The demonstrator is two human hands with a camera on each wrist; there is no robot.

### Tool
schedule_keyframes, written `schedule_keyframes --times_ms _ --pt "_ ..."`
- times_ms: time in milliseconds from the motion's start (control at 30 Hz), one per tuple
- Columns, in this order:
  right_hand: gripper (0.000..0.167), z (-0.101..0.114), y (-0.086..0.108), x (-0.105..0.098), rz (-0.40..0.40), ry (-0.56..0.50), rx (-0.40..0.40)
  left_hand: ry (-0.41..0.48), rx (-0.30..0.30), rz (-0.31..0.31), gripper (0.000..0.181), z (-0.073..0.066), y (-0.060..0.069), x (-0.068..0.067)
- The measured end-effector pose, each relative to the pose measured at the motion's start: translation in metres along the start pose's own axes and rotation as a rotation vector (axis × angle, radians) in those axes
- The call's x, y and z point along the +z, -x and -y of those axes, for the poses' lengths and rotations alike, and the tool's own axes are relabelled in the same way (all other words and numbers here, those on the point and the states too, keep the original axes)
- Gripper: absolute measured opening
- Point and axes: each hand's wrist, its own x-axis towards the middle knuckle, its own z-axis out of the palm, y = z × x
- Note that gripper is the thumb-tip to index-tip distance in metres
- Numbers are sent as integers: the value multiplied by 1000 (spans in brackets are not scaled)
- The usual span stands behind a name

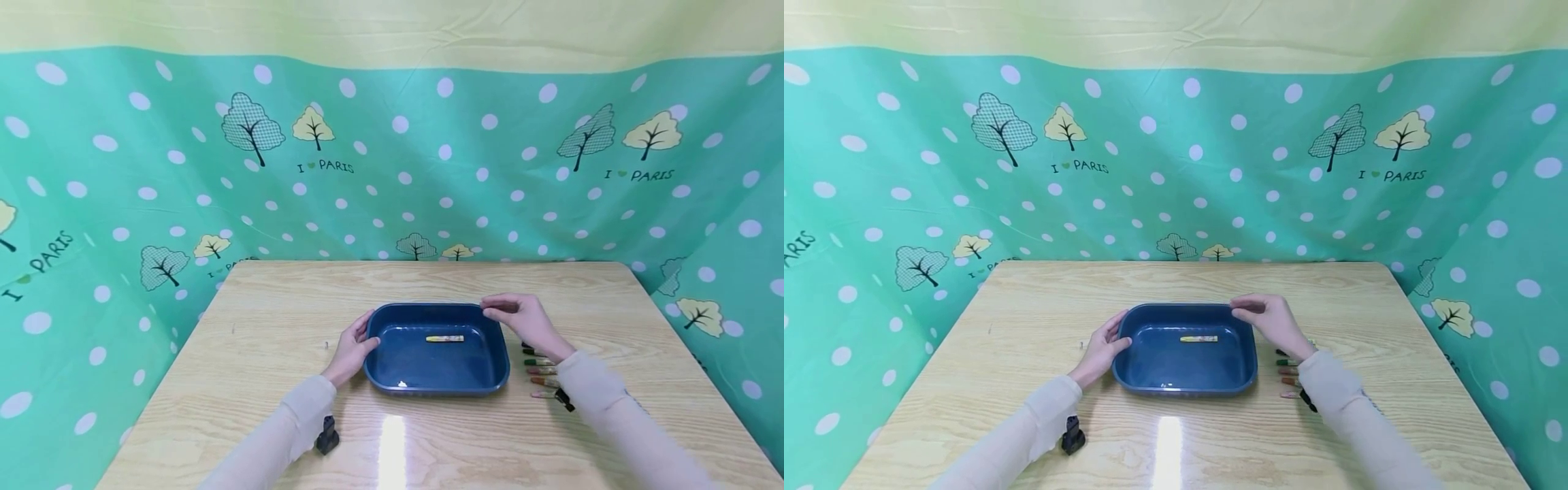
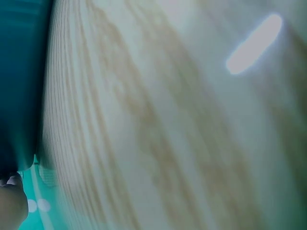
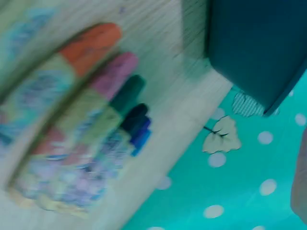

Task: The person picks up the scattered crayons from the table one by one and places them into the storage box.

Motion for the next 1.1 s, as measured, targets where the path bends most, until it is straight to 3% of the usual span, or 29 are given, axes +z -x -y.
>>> schedule_keyframes --times_ms 233,367,467,700,800,1100 --pt "39 -70 -11 -30 -79 -138 -44 5 1 -4 58 0 1 1" --pt "39 -93 -12 -44 -92 -103 -40 7 3 -4 58 0 0 1" --pt "38 -92 -4 -51 -84 -59 -19 6 0 0 59 1 0 0" --pt "46 -65 17 -58 -32 51 72 9 -13 2 59 2 0 0" --pt "42 -71 19 -61 -16 46 113 13 -17 0 59 2 0 0" --pt "40 -97 20 -65 7 173 222 13 -10 2 58 1 0 -1"
